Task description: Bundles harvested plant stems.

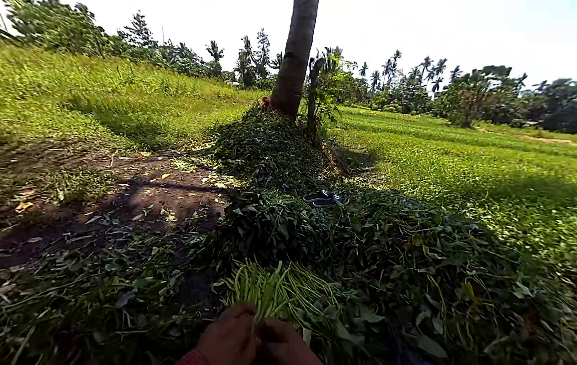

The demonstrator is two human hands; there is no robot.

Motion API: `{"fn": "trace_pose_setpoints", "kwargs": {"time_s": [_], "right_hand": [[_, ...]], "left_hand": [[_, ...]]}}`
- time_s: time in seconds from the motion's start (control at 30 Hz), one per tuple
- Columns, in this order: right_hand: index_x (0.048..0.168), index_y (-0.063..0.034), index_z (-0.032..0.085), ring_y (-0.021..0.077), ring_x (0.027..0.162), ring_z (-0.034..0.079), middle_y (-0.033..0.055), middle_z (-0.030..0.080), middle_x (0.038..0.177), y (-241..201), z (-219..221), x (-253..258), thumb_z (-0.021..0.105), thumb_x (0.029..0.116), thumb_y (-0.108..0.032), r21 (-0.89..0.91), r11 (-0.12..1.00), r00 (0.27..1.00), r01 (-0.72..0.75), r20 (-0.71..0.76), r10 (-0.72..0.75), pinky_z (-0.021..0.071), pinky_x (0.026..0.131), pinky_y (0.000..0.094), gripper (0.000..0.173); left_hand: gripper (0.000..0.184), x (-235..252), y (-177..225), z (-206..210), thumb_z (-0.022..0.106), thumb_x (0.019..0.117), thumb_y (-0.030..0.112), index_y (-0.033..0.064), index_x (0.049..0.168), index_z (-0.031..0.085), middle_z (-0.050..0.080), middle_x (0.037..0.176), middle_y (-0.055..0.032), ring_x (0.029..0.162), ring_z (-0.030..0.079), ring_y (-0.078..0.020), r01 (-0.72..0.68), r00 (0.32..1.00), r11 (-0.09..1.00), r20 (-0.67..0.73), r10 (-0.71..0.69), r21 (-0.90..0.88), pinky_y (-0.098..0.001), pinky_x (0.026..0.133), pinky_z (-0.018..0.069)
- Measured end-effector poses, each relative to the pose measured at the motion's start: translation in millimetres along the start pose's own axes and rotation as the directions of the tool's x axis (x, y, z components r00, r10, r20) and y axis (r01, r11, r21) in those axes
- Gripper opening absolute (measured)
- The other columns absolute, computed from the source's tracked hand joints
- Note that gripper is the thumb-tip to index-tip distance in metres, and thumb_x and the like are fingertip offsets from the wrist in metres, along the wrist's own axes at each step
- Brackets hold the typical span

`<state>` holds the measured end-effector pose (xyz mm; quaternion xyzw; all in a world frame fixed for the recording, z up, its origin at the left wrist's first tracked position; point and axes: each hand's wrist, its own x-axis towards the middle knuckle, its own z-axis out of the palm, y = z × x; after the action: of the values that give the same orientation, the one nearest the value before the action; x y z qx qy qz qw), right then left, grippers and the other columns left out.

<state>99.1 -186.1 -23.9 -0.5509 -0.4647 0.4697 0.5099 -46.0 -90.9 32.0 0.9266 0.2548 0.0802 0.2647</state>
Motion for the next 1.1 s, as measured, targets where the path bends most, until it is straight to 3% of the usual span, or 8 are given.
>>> {"fn": "trace_pose_setpoints", "kwargs": {"time_s": [0.17,0.27,0.5,0.8,0.9,0.93,1.0,1.1], "right_hand": [[0.106,-0.002,0.064,0.0072,0.073,0.058,0.0008,0.06,0.088,-7.6,-3.1,-3.1,0.056,0.1016,-0.017,0.005,0.996,0.994,-0.088,0.06,0.087,0.0504,0.066,0.0256,0.017],[0.103,-0.0048,0.064,0.0062,0.069,0.056,-0.0009,0.06,0.085,-5.3,-5.3,-5.3,0.057,0.101,-0.017,0.075,0.991,0.993,-0.107,0.065,0.102,0.0485,0.062,0.0241,0.014],[0.103,-0.0056,0.065,0.0051,0.067,0.054,-0.0017,0.06,0.084,-9.1,-4.0,-3.7,0.058,0.1009,-0.019,0.061,0.991,0.99,-0.119,0.081,0.114,0.0463,0.061,0.0231,0.015],[0.102,-0.0059,0.063,0.0066,0.067,0.056,-0.0004,0.06,0.084,-7.1,-0.7,-1.4,0.057,0.1017,-0.018,0.084,0.987,0.988,-0.14,0.081,0.133,0.0482,0.062,0.0236,0.014],[0.103,-0.0017,0.066,0.0127,0.081,0.062,0.0064,0.063,0.091,-2.9,13.3,-11.0,0.056,0.1019,-0.015,-0.239,0.97,0.994,0.049,-0.08,-0.07,0.0543,0.075,0.0298,0.017],[0.101,-0.0015,0.069,0.0184,0.089,0.065,0.0095,0.065,0.095,2.3,20.4,-16.3,0.056,0.1002,-0.011,-0.451,0.879,0.962,0.157,-0.133,-0.24,0.0568,0.082,0.0355,0.016],[0.092,-0.0054,0.07,0.0256,0.087,0.069,0.0108,0.067,0.089,21.4,30.2,-18.2,0.061,0.0921,-0.003,-0.754,0.586,0.808,0.295,-0.131,-0.575,0.0613,0.078,0.0424,0.009],[0.094,-0.0096,0.071,0.0244,0.085,0.07,0.0083,0.068,0.088,41.2,30.4,-21.1,0.065,0.089,-0.004,-0.85,0.429,0.706,0.305,-0.1,-0.701,0.0619,0.077,0.04,0.01]], "left_hand": [[0.025,-2.1,-12.3,-28.0,0.049,0.1041,0.017,0.0015,0.114,0.066,0.049,0.15,-0.0128,0.138,0.049,-0.0231,0.111,0.985,0.969,0.153,-0.078,-0.222,-0.0418,0.112,0.0438],[0.021,-12.9,-21.7,-24.0,0.055,0.0984,0.011,0.0082,0.117,0.065,0.045,0.154,-0.0095,0.123,0.061,-0.0173,0.06,0.991,0.971,0.129,-0.03,-0.233,-0.034,0.093,0.058],[0.015,-18.3,-31.2,7.2,0.076,0.088,0.016,0.0085,0.101,0.073,0.056,0.145,-0.0152,0.081,0.073,-0.0233,-0.282,0.937,0.957,-0.192,0.291,0.074,-0.0445,0.065,0.0627],[0.016,-18.7,-33.7,21.8,0.06,0.0968,0.02,0.0094,0.091,0.071,0.063,0.138,-0.0101,0.09,0.076,-0.018,-0.331,0.86,0.922,-0.337,0.383,0.201,-0.0382,0.066,0.0644],[0.012,-18.2,-38.0,28.3,0.062,0.088,0.013,0.0053,0.082,0.068,0.065,0.131,-0.0126,0.098,0.072,-0.0155,-0.259,0.871,0.964,-0.418,0.256,0.051,-0.0318,0.074,0.0628],[0.011,-18.2,-42.0,31.0,0.061,0.0843,0.011,0.0037,0.078,0.067,0.066,0.127,-0.0131,0.095,0.071,-0.0132,-0.224,0.863,0.975,-0.463,0.204,0.012,-0.0282,0.07,0.0619],[0.011,-21.4,-48.4,38.7,0.06,0.0823,0.008,0.002,0.076,0.066,0.068,0.124,-0.013,0.087,0.071,-0.01,-0.173,0.851,0.984,-0.509,0.127,-0.045,-0.0244,0.064,0.0599],[0.012,-27.1,-46.7,53.0,0.058,0.0844,0.009,0.0037,0.078,0.067,0.068,0.125,-0.0119,0.09,0.071,-0.0092,-0.118,0.836,0.988,-0.547,0.043,-0.102,-0.0233,0.064,0.0591]]}}
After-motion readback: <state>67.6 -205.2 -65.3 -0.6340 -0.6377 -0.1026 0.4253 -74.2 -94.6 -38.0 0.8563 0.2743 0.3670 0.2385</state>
